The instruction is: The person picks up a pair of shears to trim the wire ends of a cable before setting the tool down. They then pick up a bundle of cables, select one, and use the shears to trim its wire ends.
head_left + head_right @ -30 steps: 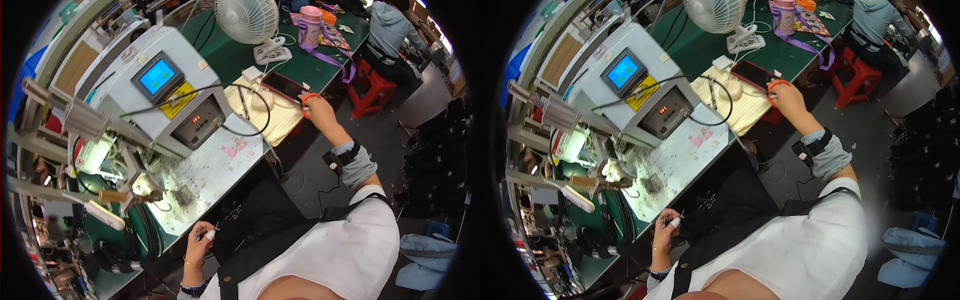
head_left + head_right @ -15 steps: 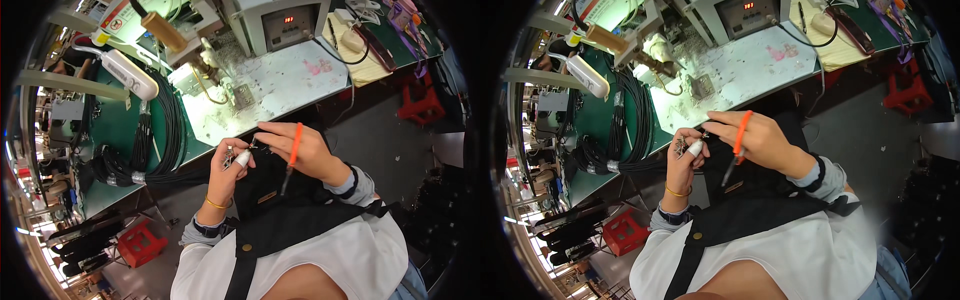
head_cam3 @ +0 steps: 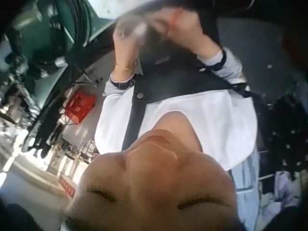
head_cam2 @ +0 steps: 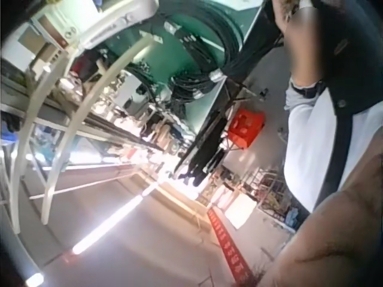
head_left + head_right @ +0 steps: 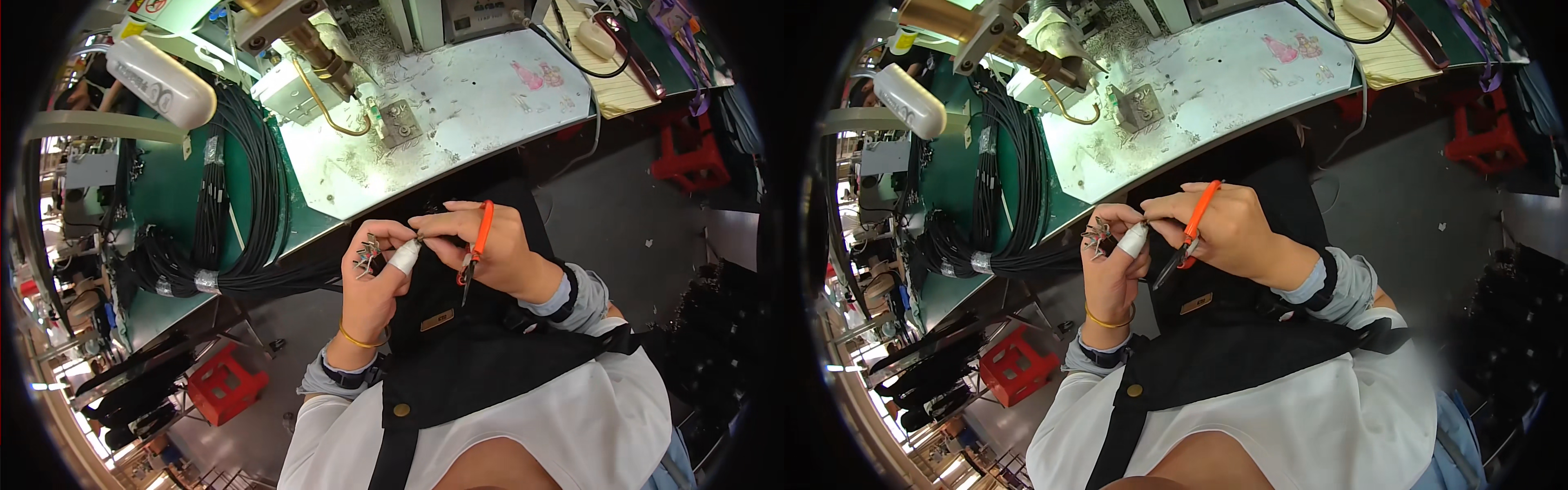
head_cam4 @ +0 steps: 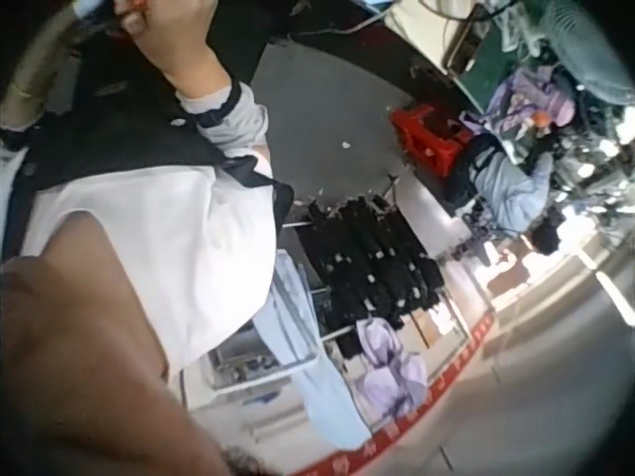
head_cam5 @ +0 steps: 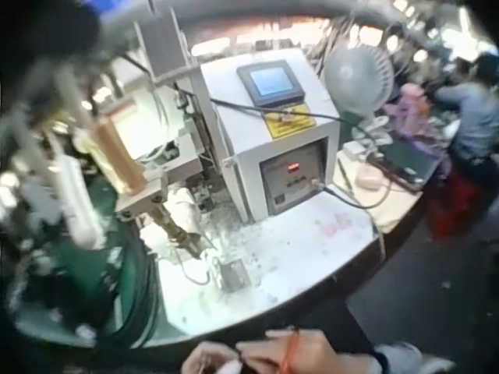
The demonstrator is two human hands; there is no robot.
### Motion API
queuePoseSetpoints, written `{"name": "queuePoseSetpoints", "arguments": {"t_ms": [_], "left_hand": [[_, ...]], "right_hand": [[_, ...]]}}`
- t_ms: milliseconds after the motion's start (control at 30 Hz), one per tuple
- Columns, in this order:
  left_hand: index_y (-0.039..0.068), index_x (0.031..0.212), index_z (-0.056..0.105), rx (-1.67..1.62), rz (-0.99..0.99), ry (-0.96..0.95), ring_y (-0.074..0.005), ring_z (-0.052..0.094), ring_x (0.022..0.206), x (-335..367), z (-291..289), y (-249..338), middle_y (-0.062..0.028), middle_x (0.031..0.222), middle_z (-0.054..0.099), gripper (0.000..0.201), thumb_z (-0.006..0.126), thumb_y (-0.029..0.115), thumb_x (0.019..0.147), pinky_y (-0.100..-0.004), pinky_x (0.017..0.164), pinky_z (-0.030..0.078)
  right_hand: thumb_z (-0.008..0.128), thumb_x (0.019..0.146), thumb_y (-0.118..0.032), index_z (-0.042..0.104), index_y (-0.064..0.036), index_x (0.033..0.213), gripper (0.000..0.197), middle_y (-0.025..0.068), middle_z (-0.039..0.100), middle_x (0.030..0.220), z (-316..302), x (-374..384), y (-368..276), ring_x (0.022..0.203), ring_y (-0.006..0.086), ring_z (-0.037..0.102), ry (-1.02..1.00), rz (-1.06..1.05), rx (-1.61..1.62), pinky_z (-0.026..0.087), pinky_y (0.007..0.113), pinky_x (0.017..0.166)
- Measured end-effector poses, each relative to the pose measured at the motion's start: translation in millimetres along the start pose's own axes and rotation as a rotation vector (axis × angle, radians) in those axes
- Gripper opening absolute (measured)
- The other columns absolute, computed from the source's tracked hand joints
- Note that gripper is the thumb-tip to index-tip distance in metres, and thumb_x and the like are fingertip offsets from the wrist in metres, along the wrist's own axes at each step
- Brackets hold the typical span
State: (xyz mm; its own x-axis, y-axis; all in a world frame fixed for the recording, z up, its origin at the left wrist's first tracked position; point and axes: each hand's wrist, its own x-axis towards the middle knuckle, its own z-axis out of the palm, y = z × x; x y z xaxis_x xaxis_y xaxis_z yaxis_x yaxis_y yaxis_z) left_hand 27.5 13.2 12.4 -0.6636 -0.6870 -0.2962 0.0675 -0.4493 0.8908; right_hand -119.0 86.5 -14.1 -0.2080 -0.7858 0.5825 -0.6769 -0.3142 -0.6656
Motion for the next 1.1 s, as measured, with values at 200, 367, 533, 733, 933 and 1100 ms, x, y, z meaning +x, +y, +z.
{"name": "queuePoseSetpoints", "arguments": {"t_ms": [200, 367, 533, 733, 933, 1100], "left_hand": [[0.001, 0.088, 0.055, 0.566, 0.488, 0.038, -0.0048, 0.044, 0.058, 7.1, 1.9, -17.0, -0.0026, 0.077, 0.053, 0.021, 0.058, -0.009, 0.071, -0.0168, 0.049, 0.033], [-0.001, 0.089, 0.055, 0.654, 0.58, 0.122, -0.005, 0.045, 0.064, 6.3, 13.0, -17.5, -0.0024, 0.077, 0.054, 0.022, 0.06, -0.009, 0.069, -0.0166, 0.056, 0.035], [-0.002, 0.087, 0.055, 0.419, 0.362, 0.206, -0.0048, 0.044, 0.06, 6.2, 10.1, -15.4, -0.0029, 0.076, 0.054, 0.017, 0.061, -0.005, 0.071, -0.017, 0.051, 0.034], [-0.002, 0.085, 0.054, 0.092, 0.154, 0.251, -0.0046, 0.04, 0.053, 4.6, 14.7, -4.0, -0.0037, 0.077, 0.053, 0.013, 0.06, -0.001, 0.074, -0.0175, 0.042, 0.03], [-0.002, 0.085, 0.053, -0.041, 0.109, 0.245, -0.004, 0.037, 0.05, 5.9, 18.0, -2.7, -0.0035, 0.072, 0.05, 0.013, 0.06, -0.002, 0.075, -0.017, 0.039, 0.027], [-0.003, 0.085, 0.053, 0.051, 0.145, 0.263, -0.0037, 0.037, 0.05, 7.0, 20.2, -3.4, -0.004, 0.072, 0.05, 0.013, 0.06, -0.002, 0.074, -0.0165, 0.039, 0.027]], "right_hand": [[0.064, 0.068, -0.001, 0.053, -0.0052, 0.086, 0.021, 0.009, 0.064, 0.092, 3.3, -3.9, -0.3, 0.072, 0.0181, 0.063, 0.045, 0.047, 0.01, 0.05, 0.032, 0.071], [0.06, 0.075, -0.001, 0.051, -0.0021, 0.087, 0.015, 0.0138, 0.062, 0.097, 3.3, -5.8, -0.6, 0.076, 0.0152, 0.062, 0.045, 0.375, 0.51, 0.049, 0.028, 0.07], [0.053, 0.081, -0.001, 0.051, 0.0001, 0.084, 0.003, 0.0143, 0.062, 0.094, 4.3, -1.9, -4.5, 0.077, 0.0126, 0.061, 0.089, 0.551, 0.881, 0.047, 0.025, 0.066], [0.064, 0.074, -0.011, 0.051, -0.0006, 0.073, 0.017, 0.0115, 0.062, 0.071, -11.0, -1.3, 3.4, 0.059, 0.0149, 0.061, -0.095, 0.482, 0.494, 0.045, 0.025, 0.053], [0.073, 0.063, -0.029, 0.049, -0.0034, 0.066, 0.035, 0.0074, 0.052, 0.048, -4.3, -6.1, 5.4, 0.04, 0.022, 0.053, -0.247, 0.437, 0.072, 0.039, 0.028, 0.039], [0.071, 0.065, -0.031, 0.049, -0.0042, 0.065, 0.035, 0.0065, 0.051, 0.047, -3.8, -5.0, 2.7, 0.04, 0.024, 0.052, -0.228, 0.442, 0.054, 0.039, 0.03, 0.038]]}}
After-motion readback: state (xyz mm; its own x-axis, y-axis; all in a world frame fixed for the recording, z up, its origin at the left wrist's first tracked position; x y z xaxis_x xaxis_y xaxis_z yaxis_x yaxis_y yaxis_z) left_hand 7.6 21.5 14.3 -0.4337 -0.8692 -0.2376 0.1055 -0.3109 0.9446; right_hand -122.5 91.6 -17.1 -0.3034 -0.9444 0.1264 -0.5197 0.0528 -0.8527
